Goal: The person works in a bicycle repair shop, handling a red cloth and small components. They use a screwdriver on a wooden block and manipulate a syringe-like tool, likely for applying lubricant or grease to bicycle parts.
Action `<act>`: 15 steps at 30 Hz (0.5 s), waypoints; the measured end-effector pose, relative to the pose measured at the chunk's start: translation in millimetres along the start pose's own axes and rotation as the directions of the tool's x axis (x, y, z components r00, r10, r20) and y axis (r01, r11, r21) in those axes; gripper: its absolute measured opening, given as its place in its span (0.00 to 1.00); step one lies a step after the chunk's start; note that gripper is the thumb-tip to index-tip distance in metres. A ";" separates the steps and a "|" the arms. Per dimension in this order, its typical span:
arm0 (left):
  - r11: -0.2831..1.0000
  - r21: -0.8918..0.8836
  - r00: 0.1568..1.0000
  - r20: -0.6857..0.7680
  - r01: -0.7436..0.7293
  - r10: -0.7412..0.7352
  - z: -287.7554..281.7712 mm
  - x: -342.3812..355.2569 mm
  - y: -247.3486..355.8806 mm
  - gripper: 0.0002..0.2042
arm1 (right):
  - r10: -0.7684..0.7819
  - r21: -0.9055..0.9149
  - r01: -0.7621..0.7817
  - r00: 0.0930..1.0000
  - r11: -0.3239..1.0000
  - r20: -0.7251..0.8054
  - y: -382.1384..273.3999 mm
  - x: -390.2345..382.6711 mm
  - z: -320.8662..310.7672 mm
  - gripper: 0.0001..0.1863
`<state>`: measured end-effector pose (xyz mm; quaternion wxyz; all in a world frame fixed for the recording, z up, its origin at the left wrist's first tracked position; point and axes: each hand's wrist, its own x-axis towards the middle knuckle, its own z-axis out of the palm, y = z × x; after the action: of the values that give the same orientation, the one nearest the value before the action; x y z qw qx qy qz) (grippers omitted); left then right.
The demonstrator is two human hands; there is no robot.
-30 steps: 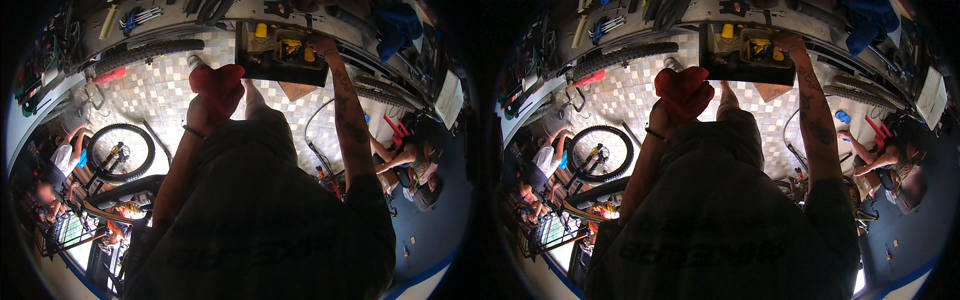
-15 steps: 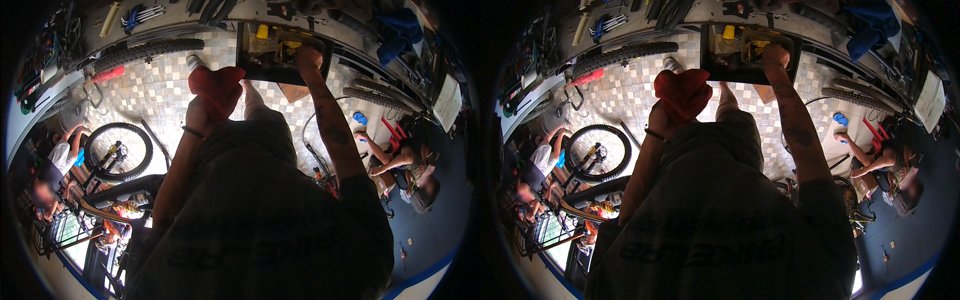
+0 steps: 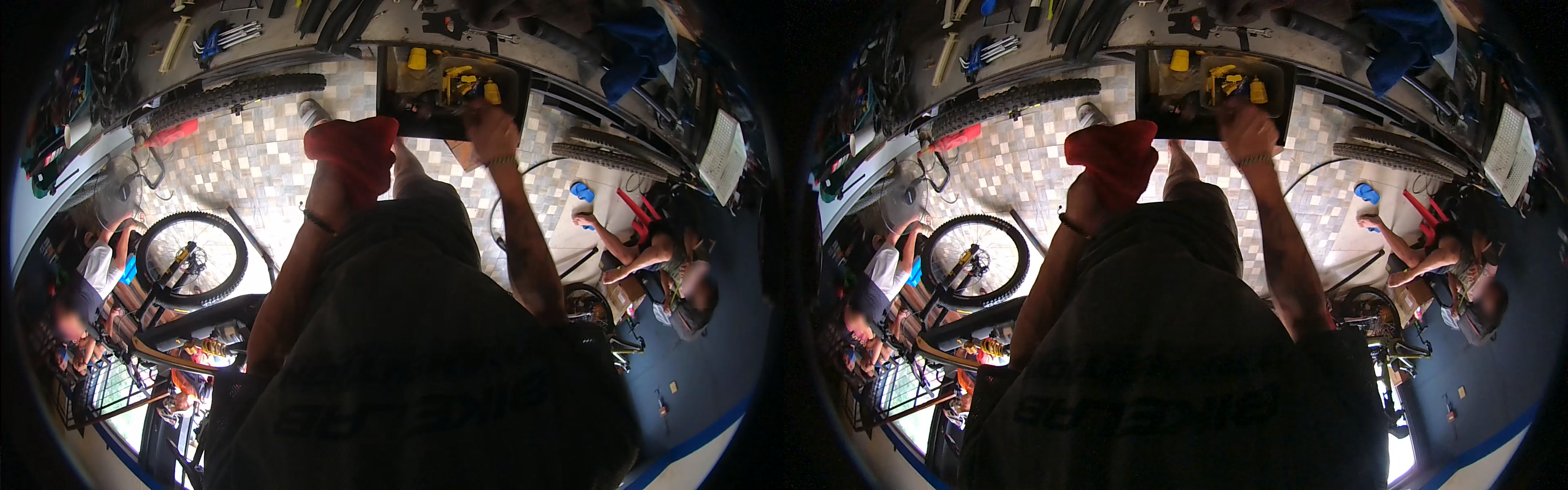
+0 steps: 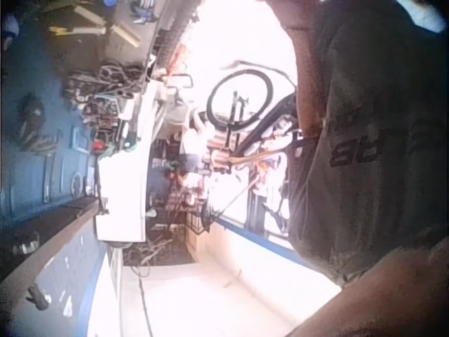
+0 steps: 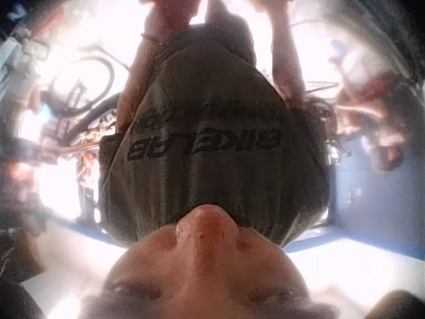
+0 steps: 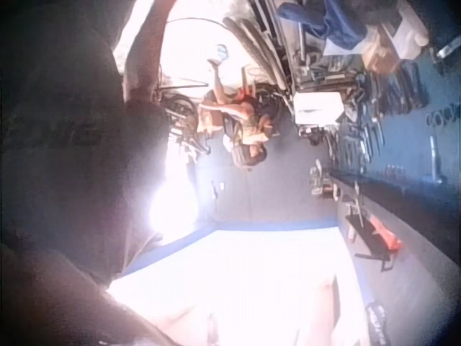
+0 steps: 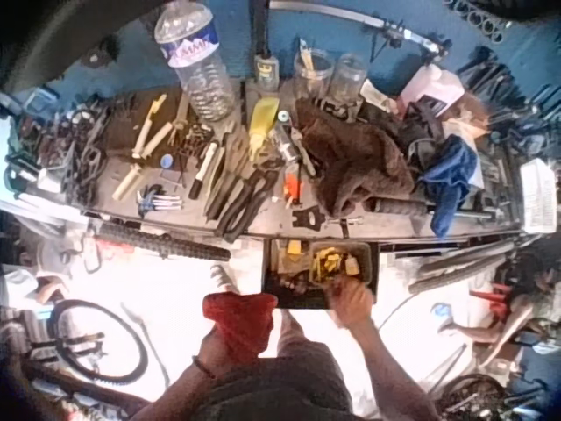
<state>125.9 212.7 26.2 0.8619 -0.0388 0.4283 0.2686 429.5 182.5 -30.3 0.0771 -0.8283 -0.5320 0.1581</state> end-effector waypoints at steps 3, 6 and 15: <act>0.607 0.741 0.958 0.203 -0.287 0.204 -5.5 -1.9 -3.6 0.18 | -0.088 0.480 -0.064 0.954 0.875 0.287 -85.3 -54.1 -42.5 0.10; 0.756 0.631 0.974 -0.003 -0.175 0.228 17.3 2.6 -14.3 0.16 | -0.193 0.569 0.098 0.975 0.817 0.109 -129.1 -87.6 -48.8 0.09; 0.814 0.526 0.958 0.007 -0.246 0.285 28.6 -0.2 -4.1 0.13 | -0.075 0.763 -0.623 0.764 0.171 0.641 -124.0 -96.9 -41.7 0.11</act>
<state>148.4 217.6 43.7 0.7779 0.2466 0.5168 0.2586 300.4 148.8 63.0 0.3819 -0.5989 -0.1432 0.6892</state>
